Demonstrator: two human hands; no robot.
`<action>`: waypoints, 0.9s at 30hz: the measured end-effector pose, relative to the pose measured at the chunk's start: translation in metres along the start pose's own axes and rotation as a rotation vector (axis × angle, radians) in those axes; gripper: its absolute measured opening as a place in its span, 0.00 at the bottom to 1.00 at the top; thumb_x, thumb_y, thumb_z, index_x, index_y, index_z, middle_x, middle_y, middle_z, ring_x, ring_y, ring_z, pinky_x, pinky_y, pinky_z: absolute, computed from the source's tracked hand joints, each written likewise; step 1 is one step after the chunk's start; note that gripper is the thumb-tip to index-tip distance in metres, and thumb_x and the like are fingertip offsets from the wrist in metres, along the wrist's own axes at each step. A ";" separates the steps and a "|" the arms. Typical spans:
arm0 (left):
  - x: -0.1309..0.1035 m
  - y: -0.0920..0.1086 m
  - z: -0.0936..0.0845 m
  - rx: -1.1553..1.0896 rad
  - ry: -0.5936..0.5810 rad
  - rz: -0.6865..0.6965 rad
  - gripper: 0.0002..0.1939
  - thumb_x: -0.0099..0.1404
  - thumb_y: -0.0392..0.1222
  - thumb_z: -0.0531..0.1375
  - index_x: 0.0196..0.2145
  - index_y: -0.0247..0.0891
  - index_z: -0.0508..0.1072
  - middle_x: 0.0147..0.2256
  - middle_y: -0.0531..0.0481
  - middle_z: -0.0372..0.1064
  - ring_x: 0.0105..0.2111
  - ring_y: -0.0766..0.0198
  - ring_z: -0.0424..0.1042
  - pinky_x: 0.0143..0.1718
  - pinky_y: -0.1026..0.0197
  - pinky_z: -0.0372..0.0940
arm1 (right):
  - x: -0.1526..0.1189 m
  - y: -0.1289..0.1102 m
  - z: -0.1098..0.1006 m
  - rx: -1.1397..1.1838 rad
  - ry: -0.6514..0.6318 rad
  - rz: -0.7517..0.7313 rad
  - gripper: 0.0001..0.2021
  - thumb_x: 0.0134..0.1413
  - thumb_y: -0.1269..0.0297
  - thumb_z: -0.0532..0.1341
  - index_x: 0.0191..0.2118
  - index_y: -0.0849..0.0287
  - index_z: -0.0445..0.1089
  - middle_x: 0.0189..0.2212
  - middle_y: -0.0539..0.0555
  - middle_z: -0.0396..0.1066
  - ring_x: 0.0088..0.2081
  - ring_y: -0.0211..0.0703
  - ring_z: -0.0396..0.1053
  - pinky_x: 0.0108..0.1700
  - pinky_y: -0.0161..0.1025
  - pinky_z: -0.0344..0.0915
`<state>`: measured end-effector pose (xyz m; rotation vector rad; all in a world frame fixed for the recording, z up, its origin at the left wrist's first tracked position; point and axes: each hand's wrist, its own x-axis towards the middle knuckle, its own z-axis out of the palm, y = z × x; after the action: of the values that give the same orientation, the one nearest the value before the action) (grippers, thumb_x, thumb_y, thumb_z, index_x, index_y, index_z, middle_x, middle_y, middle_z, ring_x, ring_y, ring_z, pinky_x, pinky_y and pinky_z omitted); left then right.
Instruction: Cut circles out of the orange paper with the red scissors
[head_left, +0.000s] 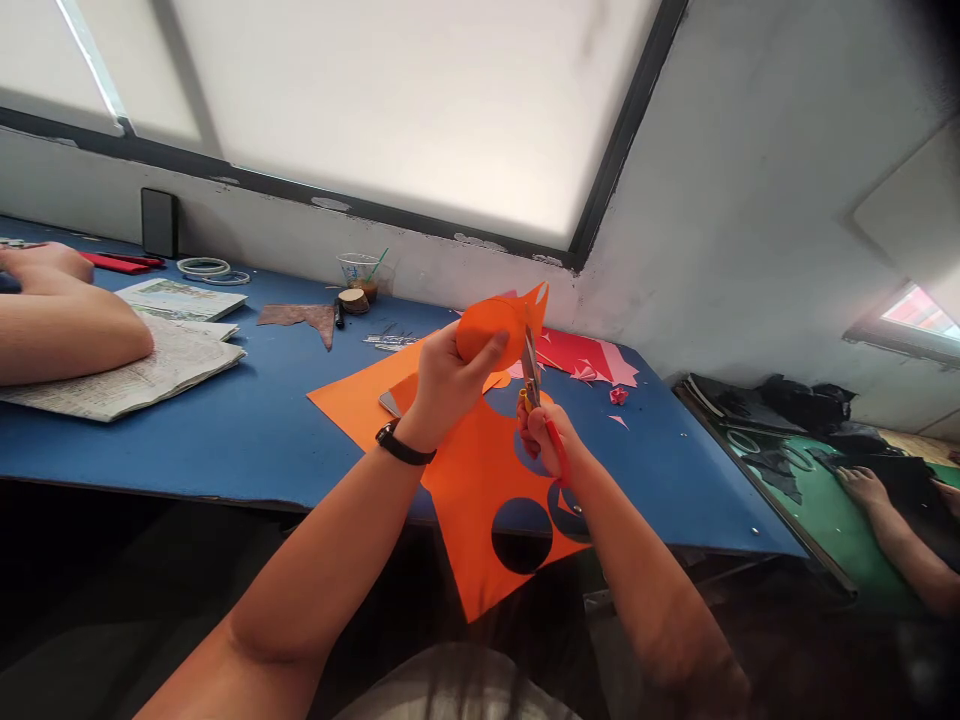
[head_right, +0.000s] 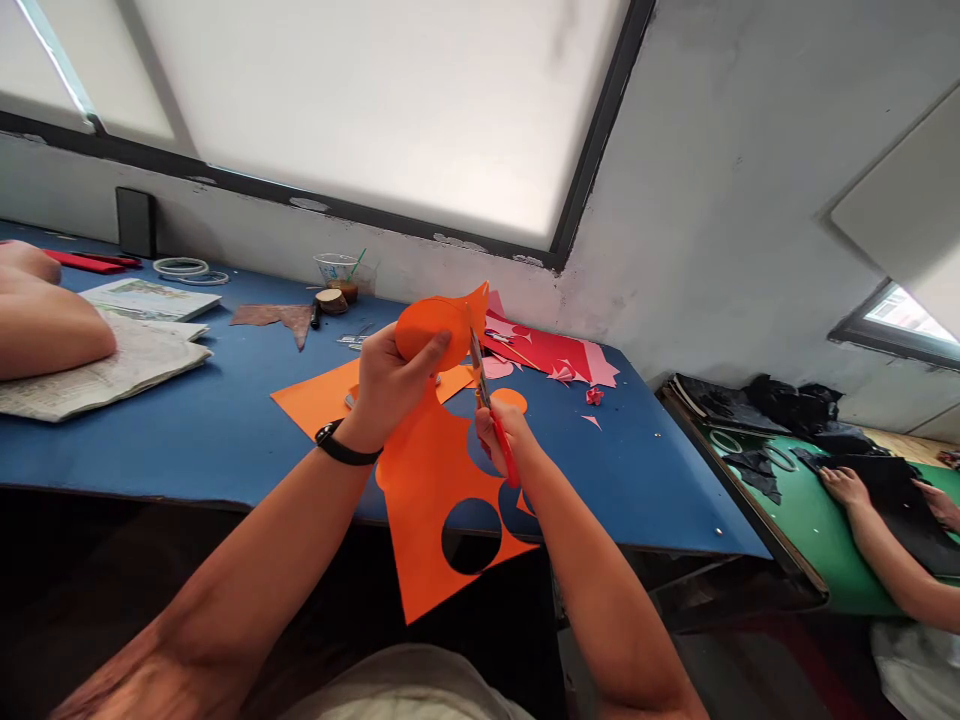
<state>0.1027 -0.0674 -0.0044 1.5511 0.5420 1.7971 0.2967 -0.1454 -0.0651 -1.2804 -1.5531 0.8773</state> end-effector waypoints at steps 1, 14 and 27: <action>0.000 0.000 0.000 -0.001 0.000 -0.004 0.36 0.66 0.67 0.81 0.25 0.43 0.64 0.23 0.56 0.56 0.26 0.65 0.53 0.24 0.61 0.52 | 0.001 0.002 0.000 0.006 0.001 0.002 0.47 0.52 0.01 0.60 0.33 0.46 0.62 0.22 0.41 0.55 0.22 0.39 0.51 0.25 0.41 0.53; 0.000 -0.001 0.000 -0.024 0.009 -0.041 0.36 0.63 0.66 0.83 0.25 0.43 0.66 0.25 0.56 0.57 0.26 0.66 0.54 0.24 0.62 0.54 | -0.002 0.002 -0.001 0.027 0.018 0.007 0.43 0.57 0.07 0.66 0.35 0.48 0.65 0.23 0.41 0.57 0.24 0.39 0.51 0.26 0.40 0.55; 0.000 -0.001 -0.001 -0.007 0.001 -0.037 0.32 0.65 0.62 0.81 0.25 0.43 0.67 0.25 0.56 0.57 0.26 0.65 0.55 0.25 0.60 0.56 | 0.001 0.016 -0.005 0.015 0.015 0.038 0.37 0.65 0.14 0.64 0.35 0.48 0.66 0.25 0.45 0.59 0.25 0.42 0.52 0.26 0.40 0.54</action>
<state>0.1017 -0.0664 -0.0055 1.5262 0.5604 1.7705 0.3062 -0.1415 -0.0778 -1.3064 -1.5125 0.8995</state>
